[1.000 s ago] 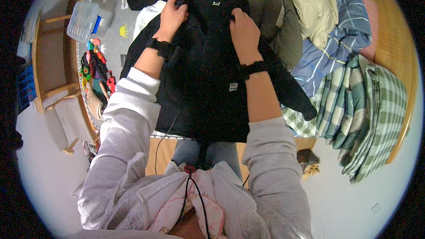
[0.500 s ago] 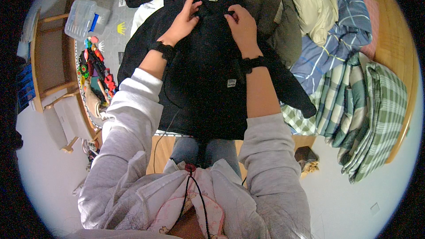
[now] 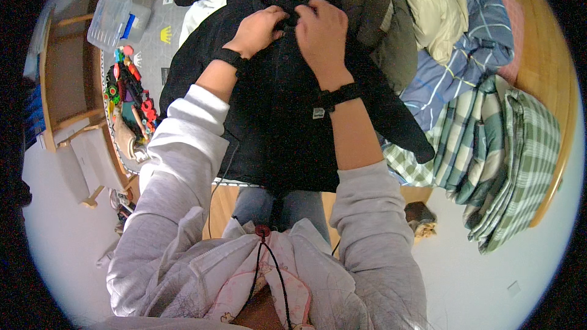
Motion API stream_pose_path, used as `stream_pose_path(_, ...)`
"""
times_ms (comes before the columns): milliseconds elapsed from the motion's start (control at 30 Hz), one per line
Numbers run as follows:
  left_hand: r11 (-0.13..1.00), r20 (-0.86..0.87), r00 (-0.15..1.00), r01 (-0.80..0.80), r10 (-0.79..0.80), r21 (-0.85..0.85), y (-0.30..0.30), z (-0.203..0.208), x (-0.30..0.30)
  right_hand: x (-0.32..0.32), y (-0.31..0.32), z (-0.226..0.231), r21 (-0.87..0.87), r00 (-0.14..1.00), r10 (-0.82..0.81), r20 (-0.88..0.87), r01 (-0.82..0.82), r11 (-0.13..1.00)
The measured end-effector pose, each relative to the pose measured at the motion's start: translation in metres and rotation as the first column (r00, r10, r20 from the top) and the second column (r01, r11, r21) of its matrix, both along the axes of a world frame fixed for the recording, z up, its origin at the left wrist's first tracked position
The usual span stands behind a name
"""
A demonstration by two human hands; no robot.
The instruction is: The person buttons a black long-sleeved shirt laid on a patterned mat, then folds the sleeves inward and folds the shirt in half. The shirt is placed on a stack of other folded clothes.
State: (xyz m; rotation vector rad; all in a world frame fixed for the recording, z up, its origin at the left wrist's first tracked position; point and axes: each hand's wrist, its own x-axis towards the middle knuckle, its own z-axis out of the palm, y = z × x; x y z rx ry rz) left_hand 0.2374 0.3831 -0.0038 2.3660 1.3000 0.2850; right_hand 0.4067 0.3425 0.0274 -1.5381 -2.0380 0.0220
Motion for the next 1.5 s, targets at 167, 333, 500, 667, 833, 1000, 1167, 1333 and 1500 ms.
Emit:
stream_pose_path(167,0.999,-0.024,0.999,-0.041,0.041,0.004,0.000,-0.004,0.000,-0.013,-0.002,-0.008,-0.171,0.957,0.115,0.267,-0.071,0.983)
stream_pose_path(333,0.998,0.083,0.994,-0.064,0.066,-0.021,0.005,-0.003,-0.006,-0.007,-0.002,-0.018,-0.152,0.972,0.118,0.205,-0.087,0.985)
stream_pose_path(500,0.996,0.074,0.996,-0.053,0.059,-0.077,0.012,0.003,-0.008,0.000,0.000,-0.019,-0.166,0.977,0.135,0.165,-0.107,0.980)
stream_pose_path(667,0.983,0.042,0.995,-0.081,0.089,-0.166,0.015,0.009,-0.003,-0.002,-0.001,-0.017,-0.127,0.982,0.137,0.133,-0.120,0.985)
stream_pose_path(833,0.951,0.073,0.985,-0.127,0.153,-0.280,0.016,0.011,-0.001,-0.005,-0.002,-0.018,-0.084,0.986,0.156,0.056,-0.151,0.985)
stream_pose_path(1000,0.832,0.165,0.943,-0.162,0.288,-0.531,0.020,0.006,-0.003,-0.011,-0.003,-0.022,-0.103,0.989,0.143,0.045,-0.138,0.985)
stream_pose_path(1167,0.763,0.246,0.904,-0.121,0.349,-0.635,0.019,0.001,0.000,-0.014,-0.008,-0.024,-0.135,0.992,0.120,0.042,-0.113,0.984)
stream_pose_path(1333,0.663,0.285,0.840,-0.114,0.462,-0.740,0.017,0.006,-0.003,-0.015,-0.008,-0.024,-0.118,0.996,0.087,-0.005,-0.087,0.989)
stream_pose_path(1500,0.641,0.227,0.849,-0.159,0.477,-0.751,0.015,0.011,0.002,-0.013,-0.007,-0.024,-0.109,0.992,0.120,0.021,-0.117,0.987)
